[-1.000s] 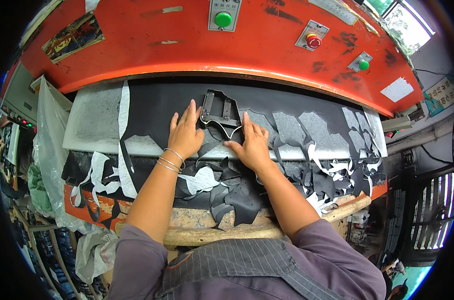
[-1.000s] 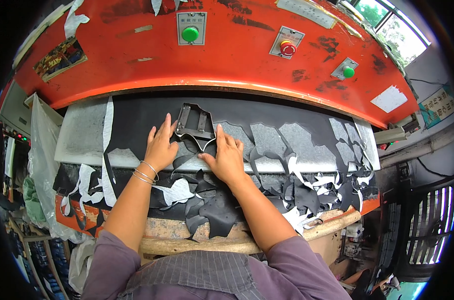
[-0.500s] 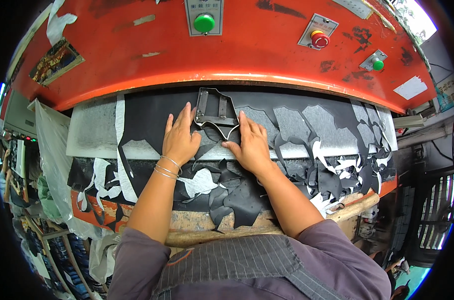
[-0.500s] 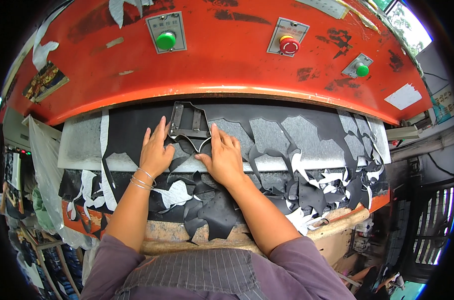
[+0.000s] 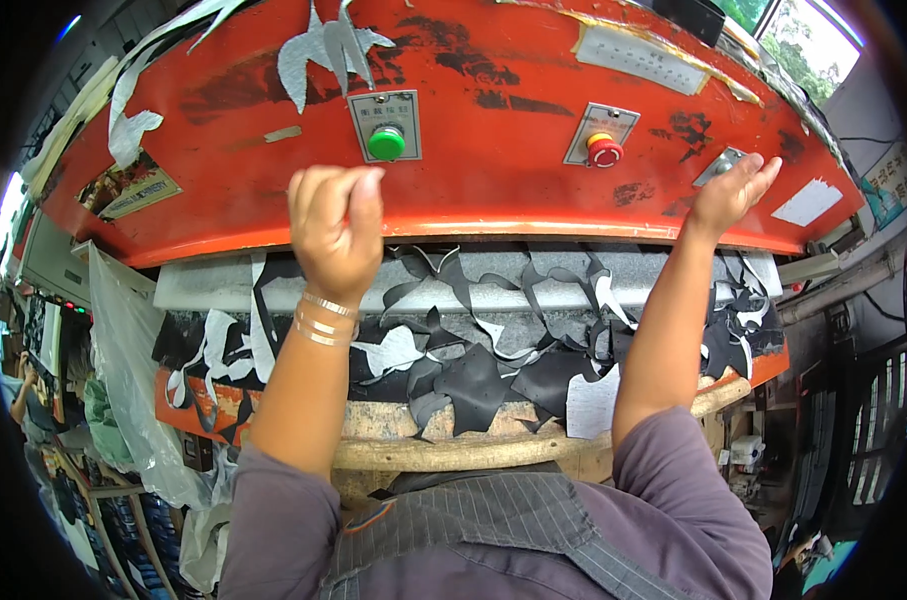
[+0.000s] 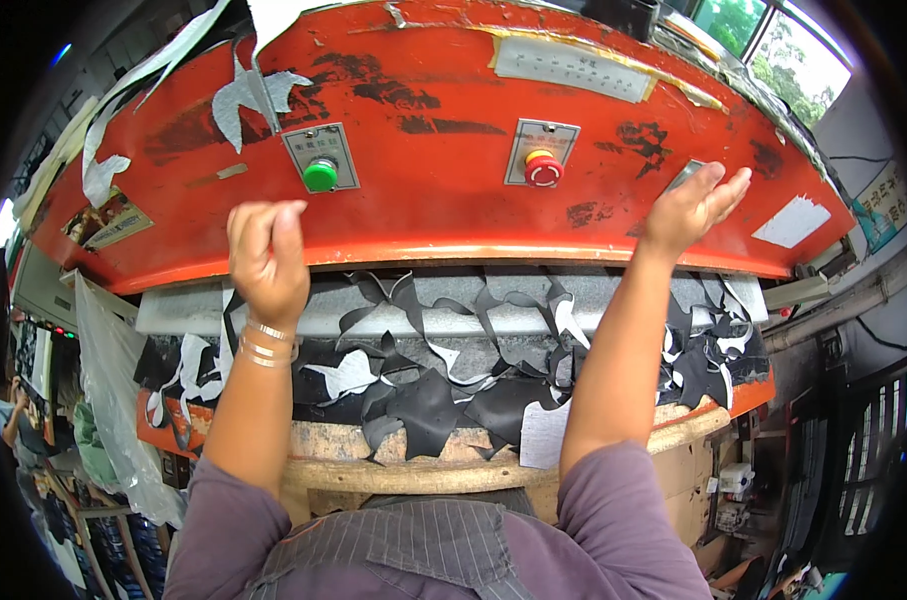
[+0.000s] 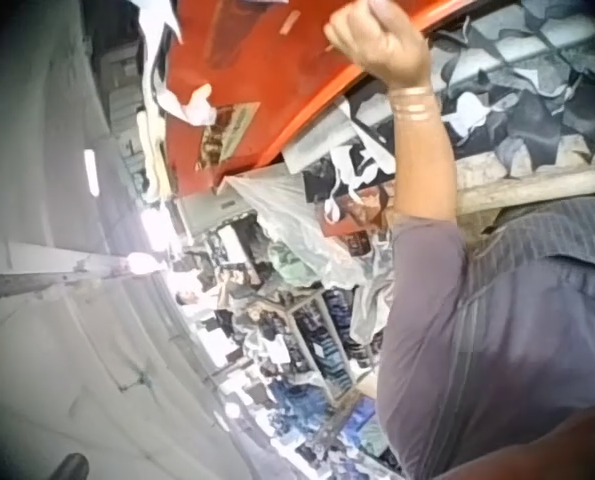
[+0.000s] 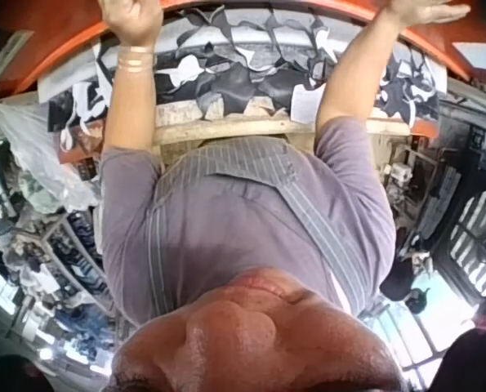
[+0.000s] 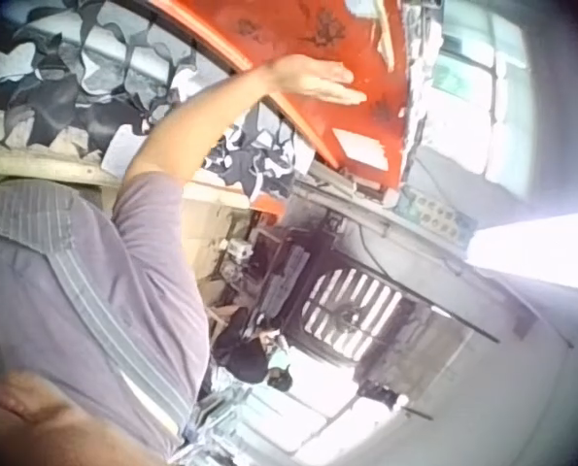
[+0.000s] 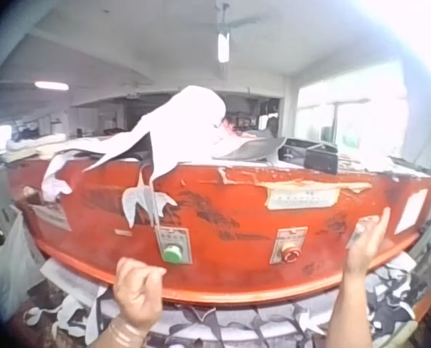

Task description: Using a metal die and a hydraulic press to cut shoe components from black leather sheets.

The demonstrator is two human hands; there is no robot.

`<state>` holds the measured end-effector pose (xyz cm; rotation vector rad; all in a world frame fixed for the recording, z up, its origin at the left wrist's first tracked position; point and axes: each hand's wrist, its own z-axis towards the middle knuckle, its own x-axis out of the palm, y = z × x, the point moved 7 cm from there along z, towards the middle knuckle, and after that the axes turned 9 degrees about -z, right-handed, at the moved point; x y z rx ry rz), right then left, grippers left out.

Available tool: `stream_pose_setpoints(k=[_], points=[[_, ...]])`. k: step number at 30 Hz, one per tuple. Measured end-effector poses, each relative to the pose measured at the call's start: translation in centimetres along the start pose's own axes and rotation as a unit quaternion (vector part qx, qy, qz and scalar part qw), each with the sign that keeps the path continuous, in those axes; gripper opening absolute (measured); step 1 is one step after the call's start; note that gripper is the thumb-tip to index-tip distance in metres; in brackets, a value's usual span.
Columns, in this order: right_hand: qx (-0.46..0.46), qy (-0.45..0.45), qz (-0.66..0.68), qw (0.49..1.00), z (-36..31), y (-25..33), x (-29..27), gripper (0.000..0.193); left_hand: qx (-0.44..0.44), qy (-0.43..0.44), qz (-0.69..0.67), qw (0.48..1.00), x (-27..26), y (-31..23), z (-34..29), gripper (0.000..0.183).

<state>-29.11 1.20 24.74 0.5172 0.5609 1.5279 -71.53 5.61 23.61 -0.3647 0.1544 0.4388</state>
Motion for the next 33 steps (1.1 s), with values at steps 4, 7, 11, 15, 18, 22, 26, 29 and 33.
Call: stream_pose_setpoints(k=[4,7,11,15,18,22,26,29,33], points=[[-0.004,0.079,-0.158,0.984,1.1,-1.7,2.4,0.078,-0.114,0.183,-0.032,0.976,2.7,2.5,2.0,0.018],[-0.064,0.164,-0.048,0.983,-2.5,0.3,-1.2,0.074,-0.194,0.23,-0.067,0.951,-0.1,1.0,-0.4,0.021],[0.02,0.685,-0.009,0.728,-20.6,7.5,-7.6,0.06,-0.293,0.409,-0.054,0.863,-4.5,-2.6,-11.7,0.03],[-0.231,0.769,0.093,0.589,-30.2,16.9,-15.3,0.069,-0.343,0.46,-0.062,0.817,-8.0,-8.2,-18.2,0.022],[-0.274,0.746,0.014,0.607,-33.3,17.2,-16.4,0.047,-0.311,0.412,-0.03,0.856,-8.7,-9.9,-19.5,0.02],[-0.266,0.728,0.005,0.632,-33.2,17.3,-15.4,0.033,-0.302,0.386,0.011,0.872,-8.4,-9.2,-19.3,0.016],[-0.271,0.786,-0.005,0.555,-33.6,17.1,-14.4,0.033,-0.32,0.392,-0.009,0.862,-8.7,-9.2,-19.9,0.013],[-0.238,0.88,-0.017,0.411,-33.9,15.9,-11.7,0.035,-0.349,0.427,-0.051,0.833,-8.4,-7.6,-22.4,0.016],[-0.233,0.643,-0.069,0.727,-30.4,12.9,0.4,0.076,-0.48,0.37,-0.215,0.766,-4.6,-1.3,-25.8,0.02]])
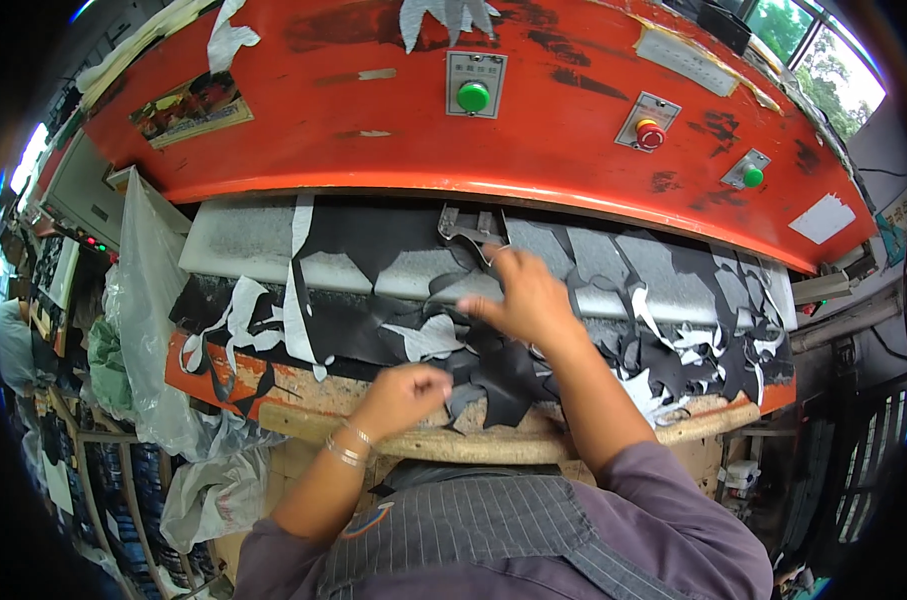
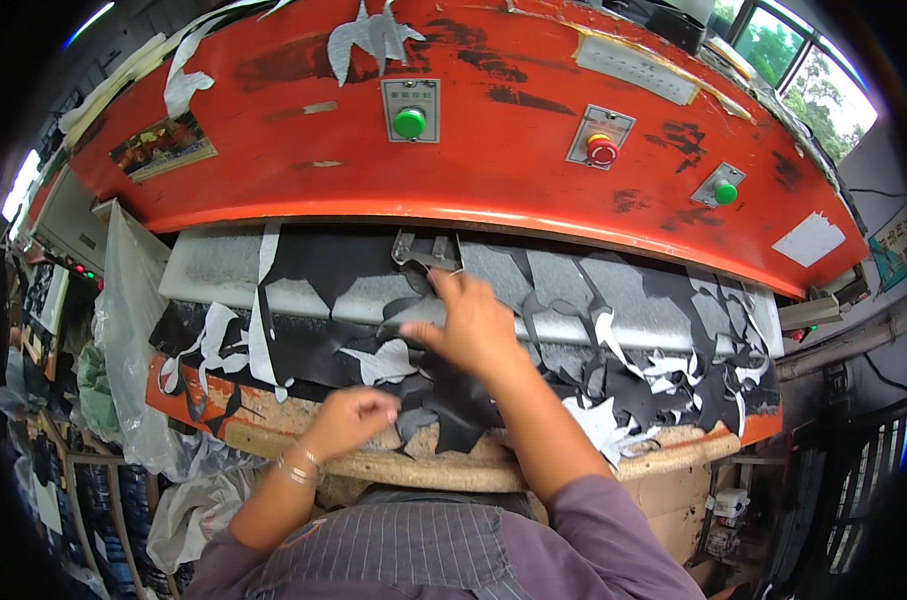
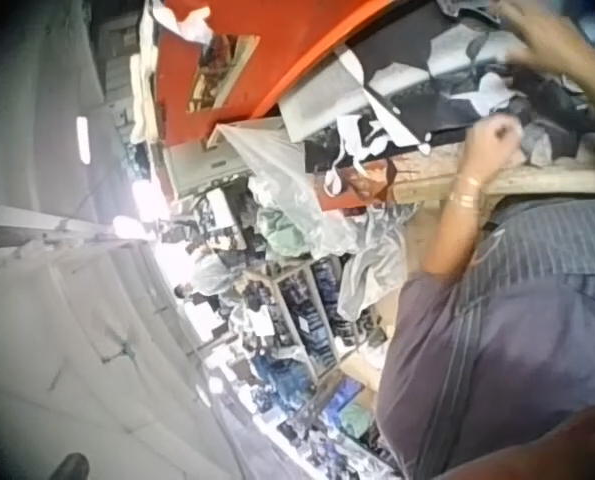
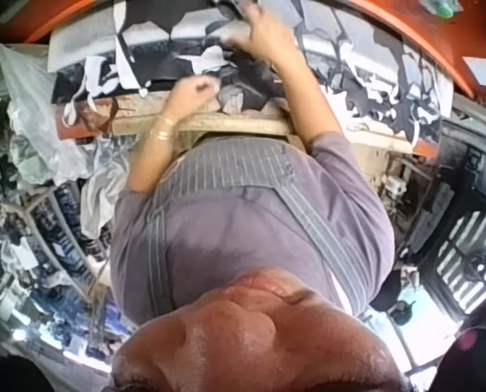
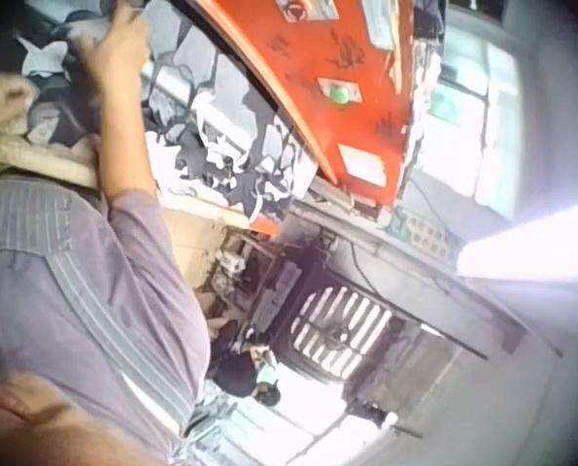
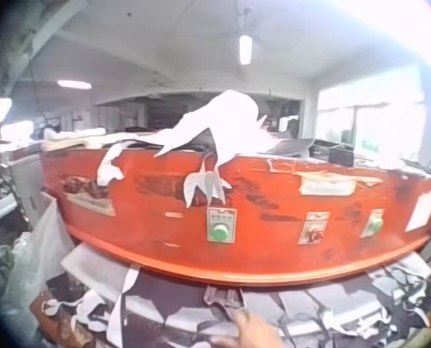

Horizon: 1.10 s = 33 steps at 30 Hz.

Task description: Using a metal die and a hydraulic press to cut shoe components from black leather sheets.

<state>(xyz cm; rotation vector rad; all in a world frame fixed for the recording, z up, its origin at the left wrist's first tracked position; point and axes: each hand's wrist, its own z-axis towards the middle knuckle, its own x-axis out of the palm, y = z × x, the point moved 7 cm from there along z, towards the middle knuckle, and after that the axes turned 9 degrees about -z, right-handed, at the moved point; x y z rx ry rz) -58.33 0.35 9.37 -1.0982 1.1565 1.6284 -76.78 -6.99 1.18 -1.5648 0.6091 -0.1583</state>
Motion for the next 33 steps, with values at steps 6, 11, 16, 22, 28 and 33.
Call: stream_pose_setpoints(k=[6,11,16,22,28,33], points=[[0.092,0.133,-0.014,0.987,9.2,-3.3,6.7,0.072,0.101,-0.146,-0.104,0.979,-5.9,2.0,13.0,0.088],[0.001,0.127,0.26,0.957,4.5,-5.5,5.6,0.054,0.148,-0.029,-0.051,0.987,-2.0,-1.9,16.7,0.074],[0.051,0.174,0.308,0.934,1.0,-4.3,5.0,0.05,0.14,-0.054,-0.05,0.987,-0.2,-0.4,14.4,0.028],[-0.021,0.104,0.195,0.975,3.5,-1.4,3.4,0.048,-0.01,0.193,0.069,0.979,4.4,2.6,6.1,0.032],[-0.049,0.148,0.03,0.987,11.1,3.2,7.2,0.045,0.093,0.28,0.149,0.944,0.7,-0.2,1.8,0.065],[-0.057,0.105,-0.054,0.991,14.2,5.5,9.8,0.05,0.068,-0.124,0.053,0.989,-10.8,1.5,5.9,0.071]])
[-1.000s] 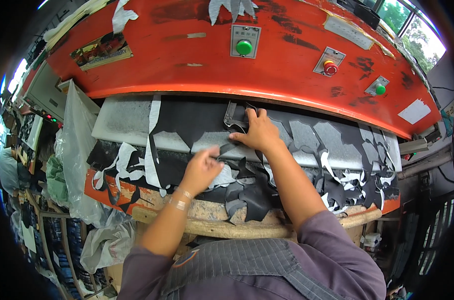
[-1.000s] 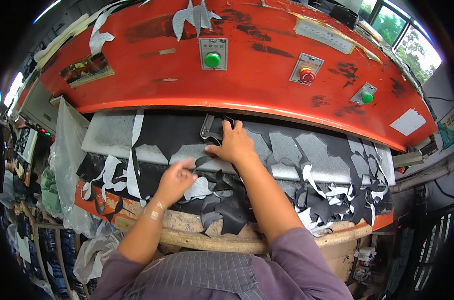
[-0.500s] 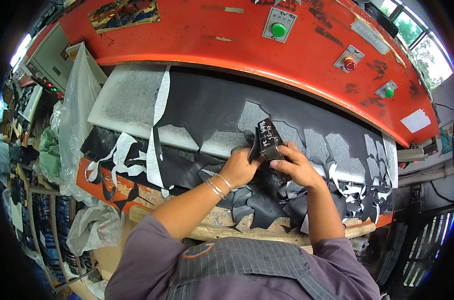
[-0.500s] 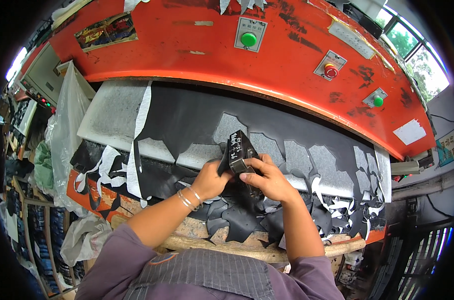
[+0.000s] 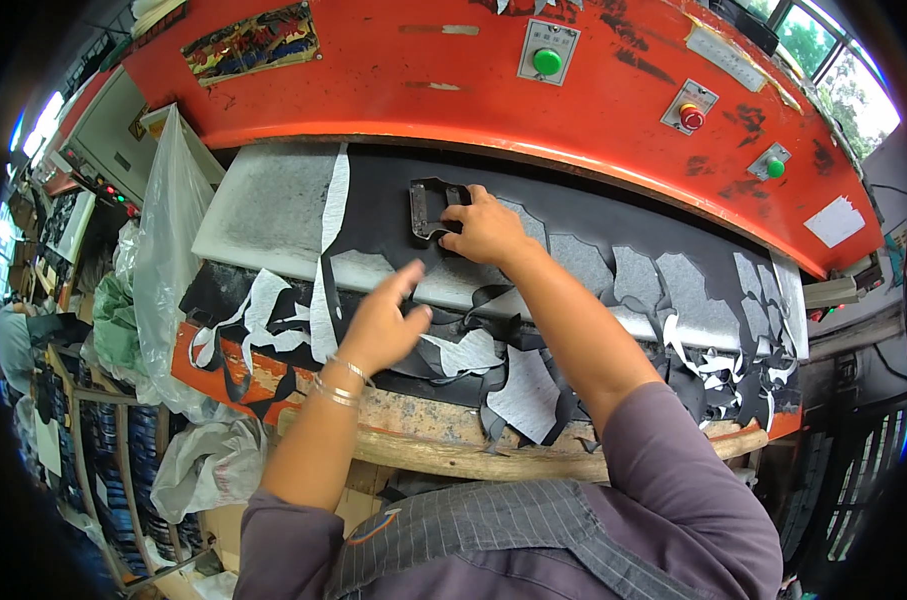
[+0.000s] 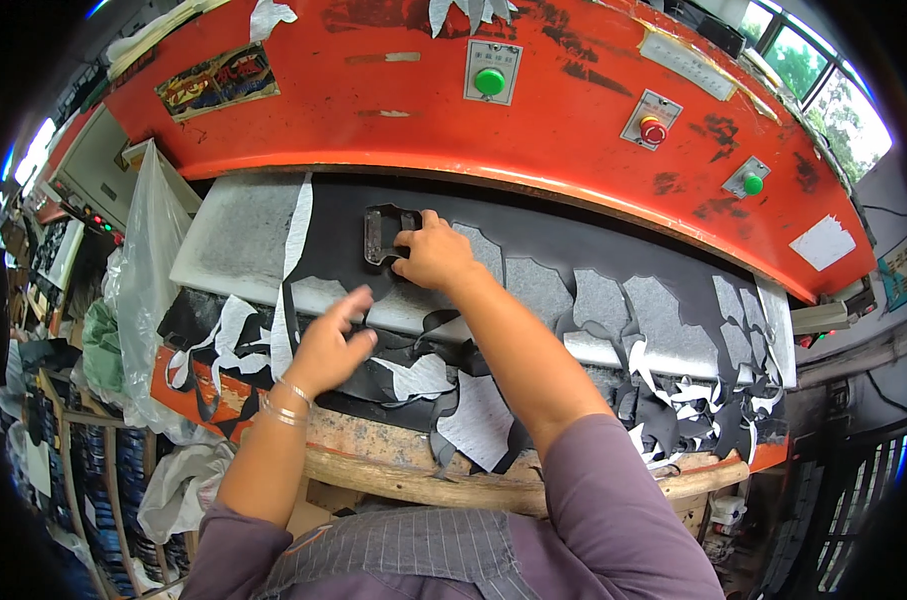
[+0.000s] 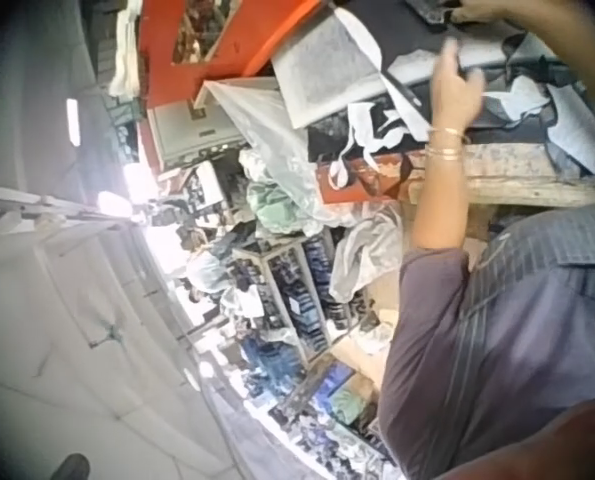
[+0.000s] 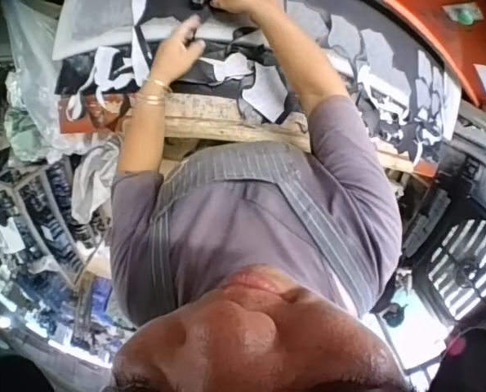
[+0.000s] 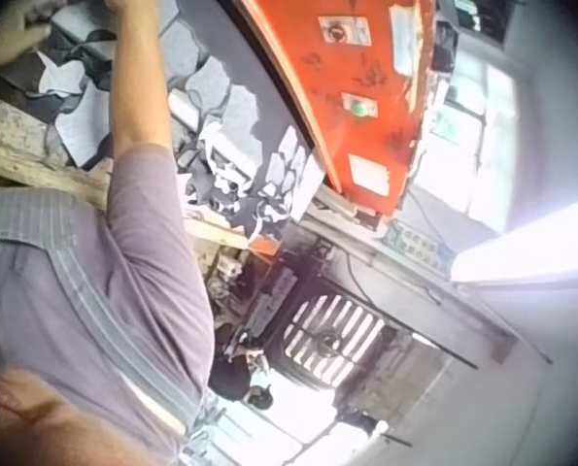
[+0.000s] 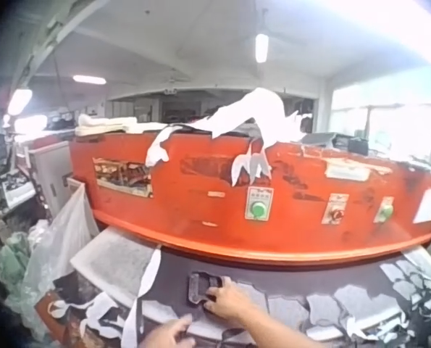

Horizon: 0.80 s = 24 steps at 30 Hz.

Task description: Using a metal die and a hydraulic press to cut shoe components from black leather sheets.

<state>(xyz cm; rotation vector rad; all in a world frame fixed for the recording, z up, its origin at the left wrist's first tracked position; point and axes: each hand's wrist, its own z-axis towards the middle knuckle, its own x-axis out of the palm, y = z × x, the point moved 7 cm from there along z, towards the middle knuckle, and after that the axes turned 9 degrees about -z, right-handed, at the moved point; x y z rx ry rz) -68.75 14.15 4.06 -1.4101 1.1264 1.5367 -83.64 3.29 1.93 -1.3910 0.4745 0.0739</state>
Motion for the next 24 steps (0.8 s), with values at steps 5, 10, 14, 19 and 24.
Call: stream_pose_setpoints(k=[5,10,14,19,24], points=[[0.045,-0.131,0.098,0.985,-3.3,-1.4,1.4,0.074,-0.048,-0.112,0.002,0.993,-2.3,2.7,4.0,0.078],[0.044,-0.204,0.087,0.974,-4.0,-2.4,-0.9,0.087,0.072,-0.159,0.086,0.981,-1.4,3.7,6.0,0.077],[-0.002,-0.088,-0.011,0.996,1.3,-0.3,-2.6,0.092,0.049,-0.228,-0.006,0.973,-1.7,3.5,5.5,0.077],[-0.168,0.081,0.005,0.983,6.7,-0.4,-1.4,0.092,0.075,-0.246,0.0,0.966,-2.8,4.0,5.1,0.078],[-0.296,0.088,-0.01,0.951,5.6,-0.2,-2.1,0.083,0.091,-0.182,0.098,0.974,-1.2,2.6,6.2,0.088]])
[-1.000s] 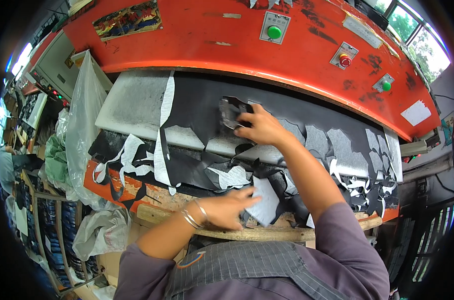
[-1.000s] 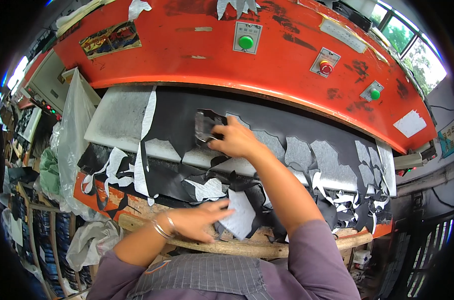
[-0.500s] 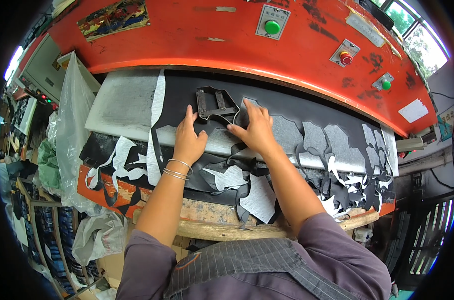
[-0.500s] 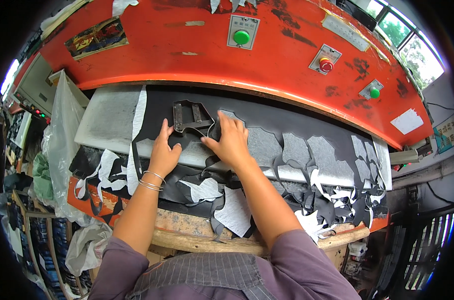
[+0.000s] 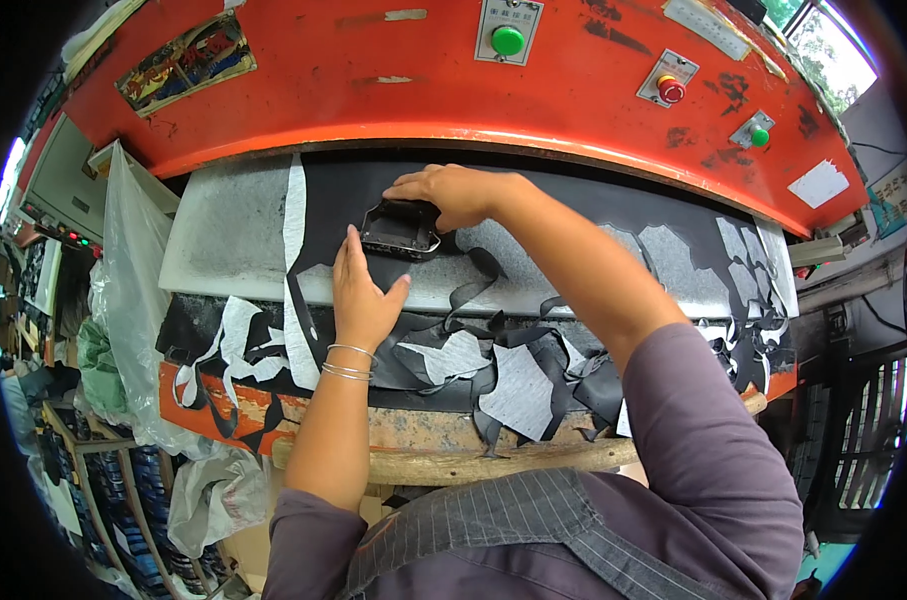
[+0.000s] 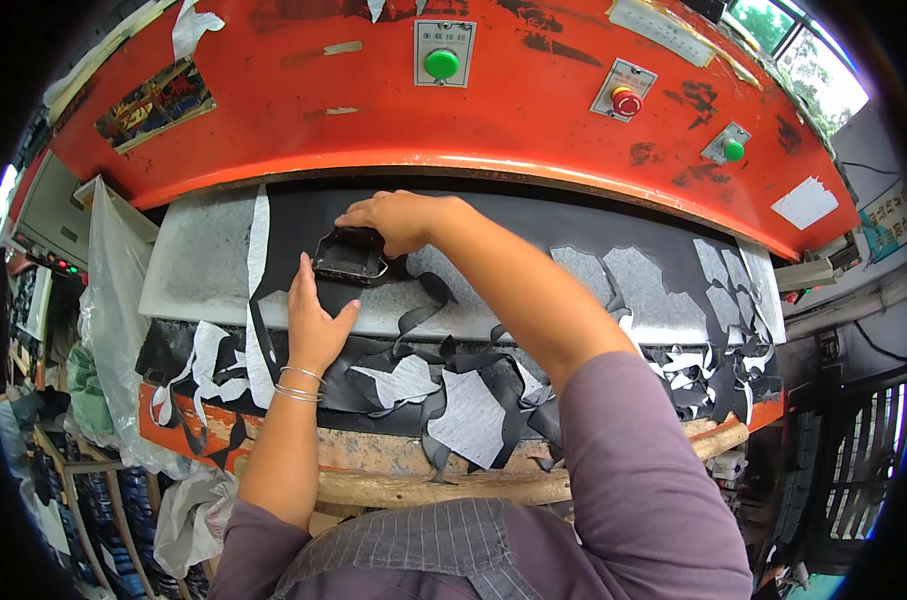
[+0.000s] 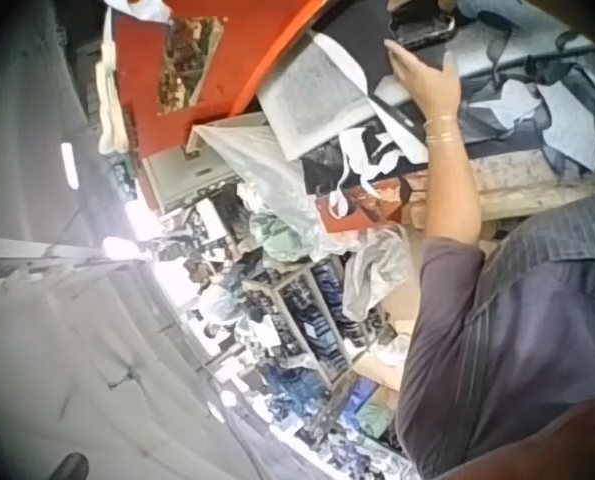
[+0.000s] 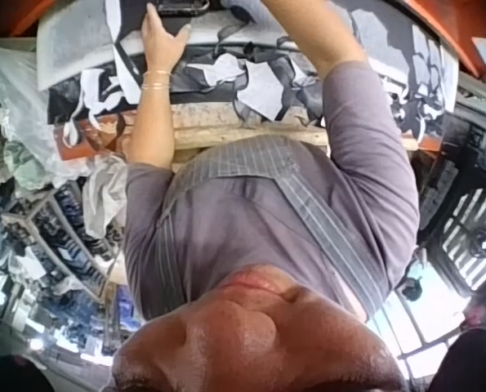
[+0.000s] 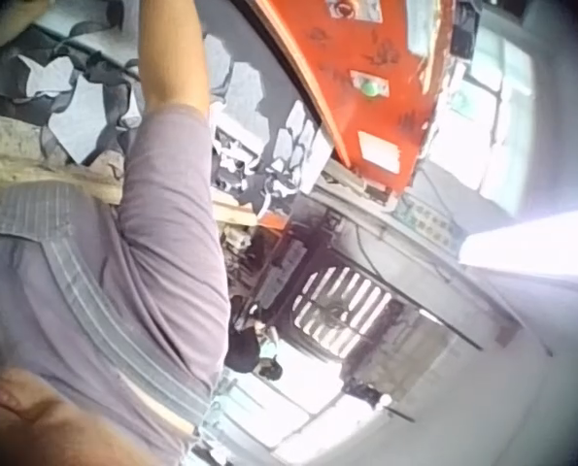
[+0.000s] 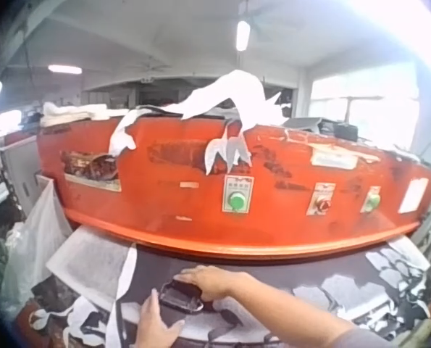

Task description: Using a metal die and a hydraulic press to cut shoe components from black leather sheets.

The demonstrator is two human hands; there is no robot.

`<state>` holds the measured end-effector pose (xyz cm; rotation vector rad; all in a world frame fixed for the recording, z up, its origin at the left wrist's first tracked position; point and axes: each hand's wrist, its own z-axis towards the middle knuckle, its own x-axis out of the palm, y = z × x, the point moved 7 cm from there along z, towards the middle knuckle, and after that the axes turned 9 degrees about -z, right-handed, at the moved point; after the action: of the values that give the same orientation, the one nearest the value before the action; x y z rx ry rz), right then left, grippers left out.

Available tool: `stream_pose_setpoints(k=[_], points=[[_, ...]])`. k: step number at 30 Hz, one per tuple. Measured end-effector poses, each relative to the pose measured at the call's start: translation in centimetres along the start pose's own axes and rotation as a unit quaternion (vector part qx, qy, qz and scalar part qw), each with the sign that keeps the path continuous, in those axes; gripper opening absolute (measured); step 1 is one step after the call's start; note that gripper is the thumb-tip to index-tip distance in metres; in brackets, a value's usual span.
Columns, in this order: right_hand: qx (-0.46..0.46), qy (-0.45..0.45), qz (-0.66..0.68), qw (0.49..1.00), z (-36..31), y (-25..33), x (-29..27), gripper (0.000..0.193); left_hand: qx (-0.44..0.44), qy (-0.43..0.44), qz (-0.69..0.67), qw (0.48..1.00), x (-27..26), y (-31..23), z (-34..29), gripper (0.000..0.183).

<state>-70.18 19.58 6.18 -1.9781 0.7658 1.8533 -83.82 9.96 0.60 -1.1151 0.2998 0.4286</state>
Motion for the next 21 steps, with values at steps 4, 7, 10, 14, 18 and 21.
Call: stream_pose_setpoints(k=[4,7,10,14,18,21], points=[[0.232,-0.226,0.044,0.945,-6.0,-1.0,2.5,0.073,0.0,-0.017,0.115,0.993,0.2,0.7,-0.1,0.095],[0.343,-0.291,0.073,0.89,-8.5,-2.5,5.7,0.058,-0.012,-0.034,0.152,0.988,0.2,0.6,1.0,0.09],[0.333,-0.379,0.016,0.863,-8.1,-2.0,5.6,0.04,0.006,-0.071,0.165,0.984,0.2,0.3,1.0,0.075],[0.37,-0.405,0.02,0.836,-7.5,-3.1,5.3,0.033,0.005,-0.098,0.156,0.983,0.4,0.1,0.9,0.065],[0.377,-0.39,0.035,0.839,-7.1,-2.0,5.3,0.042,0.011,-0.116,0.141,0.983,0.3,0.5,0.6,0.057],[0.374,-0.371,0.03,0.849,-7.1,-1.6,6.0,0.048,0.049,-0.116,0.111,0.986,0.2,0.7,0.0,0.049]])
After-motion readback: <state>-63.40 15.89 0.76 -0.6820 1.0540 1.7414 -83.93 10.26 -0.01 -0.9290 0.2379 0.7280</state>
